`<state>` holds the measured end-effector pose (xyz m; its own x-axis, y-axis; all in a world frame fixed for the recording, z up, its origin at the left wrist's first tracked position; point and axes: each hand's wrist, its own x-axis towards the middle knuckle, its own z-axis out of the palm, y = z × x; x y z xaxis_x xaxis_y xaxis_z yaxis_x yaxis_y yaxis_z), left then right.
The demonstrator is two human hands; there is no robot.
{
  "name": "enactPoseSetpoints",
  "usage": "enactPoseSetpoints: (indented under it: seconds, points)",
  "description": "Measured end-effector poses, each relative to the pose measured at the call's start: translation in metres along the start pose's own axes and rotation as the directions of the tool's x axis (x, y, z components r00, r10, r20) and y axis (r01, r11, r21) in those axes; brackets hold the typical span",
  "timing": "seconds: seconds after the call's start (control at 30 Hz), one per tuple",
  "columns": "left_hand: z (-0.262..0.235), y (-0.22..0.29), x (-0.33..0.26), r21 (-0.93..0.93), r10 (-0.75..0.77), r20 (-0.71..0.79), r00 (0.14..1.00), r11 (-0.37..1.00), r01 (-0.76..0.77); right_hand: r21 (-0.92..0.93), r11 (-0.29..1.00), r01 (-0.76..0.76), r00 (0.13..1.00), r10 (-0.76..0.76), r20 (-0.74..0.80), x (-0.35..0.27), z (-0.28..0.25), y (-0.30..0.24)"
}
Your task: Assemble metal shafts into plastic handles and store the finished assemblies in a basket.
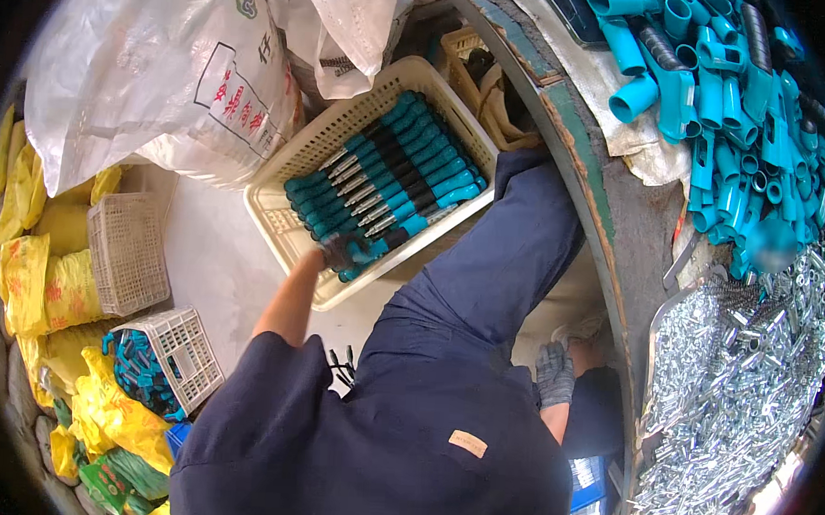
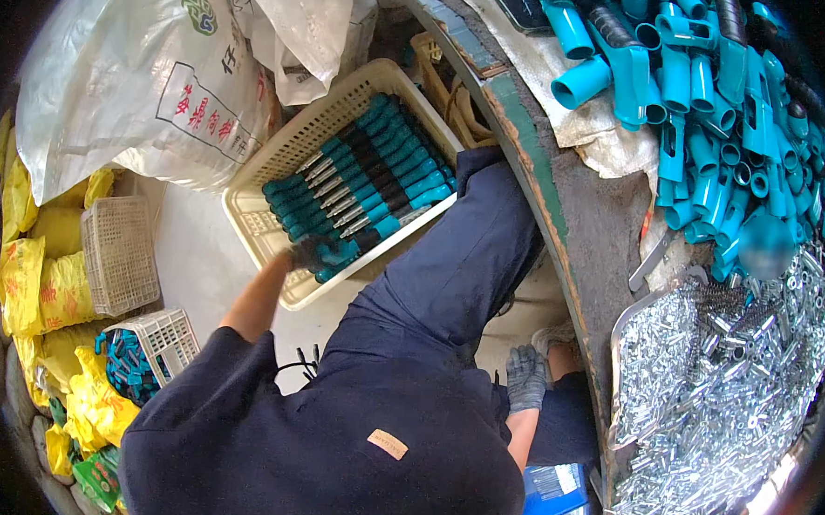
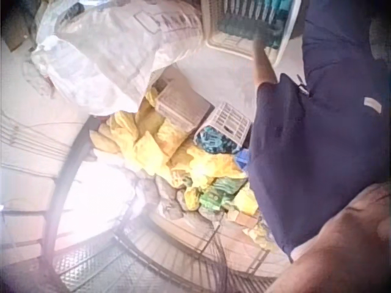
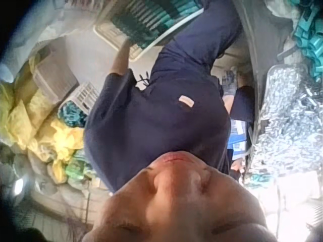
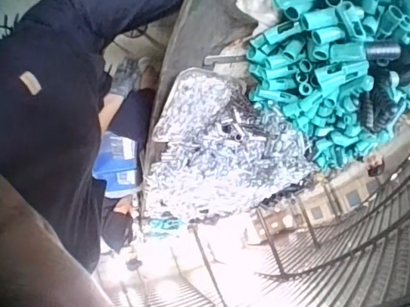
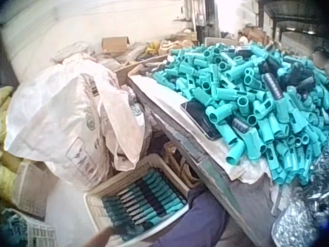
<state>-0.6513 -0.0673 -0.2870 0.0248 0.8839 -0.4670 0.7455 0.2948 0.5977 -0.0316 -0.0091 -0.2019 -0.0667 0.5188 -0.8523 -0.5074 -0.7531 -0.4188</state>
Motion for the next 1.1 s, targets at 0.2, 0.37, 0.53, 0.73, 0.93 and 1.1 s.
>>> enactPoseSetpoints:
  seconds: [0.2, 0.37, 0.53, 0.73, 0.93, 1.1]
  points:
    - [0.113, -0.073, -0.006, -0.384, -0.58, 0.474, 0.663, 0.541, 0.748, 0.044, 0.999, -0.03, 0.997, 0.033, -0.068, -0.01, 0.016, -0.008]
    - [0.124, -0.091, -0.02, -0.138, -0.647, 0.332, 0.687, 0.687, 0.713, 0.108, 0.994, 0.032, 0.999, -0.032, -0.004, 0.004, -0.002, 0.005]
    - [-0.02, 0.155, 0.062, 0.778, 0.0, 0.083, 0.997, 0.625, -0.065, -0.858, 0.446, 0.253, 0.96, -0.227, 0.165, -0.096, 0.071, -0.056]
    - [-0.141, 0.407, 0.085, 0.275, 0.439, -0.852, 0.284, 0.838, -0.471, -0.81, 0.541, 0.225, 0.95, 0.065, 0.306, -0.245, 0.154, -0.183]
    - [-0.118, 0.558, 0.09, 0.241, 0.701, -0.689, 0.187, 0.464, -0.852, -0.613, 0.337, 0.715, 0.31, -0.938, -0.155, -0.258, 0.106, -0.195]
    - [-0.075, 0.608, 0.097, 0.484, 0.868, -0.411, 0.28, 0.468, -0.74, -0.961, 0.085, -0.262, -0.526, -0.847, 0.069, -0.16, 0.017, -0.157]
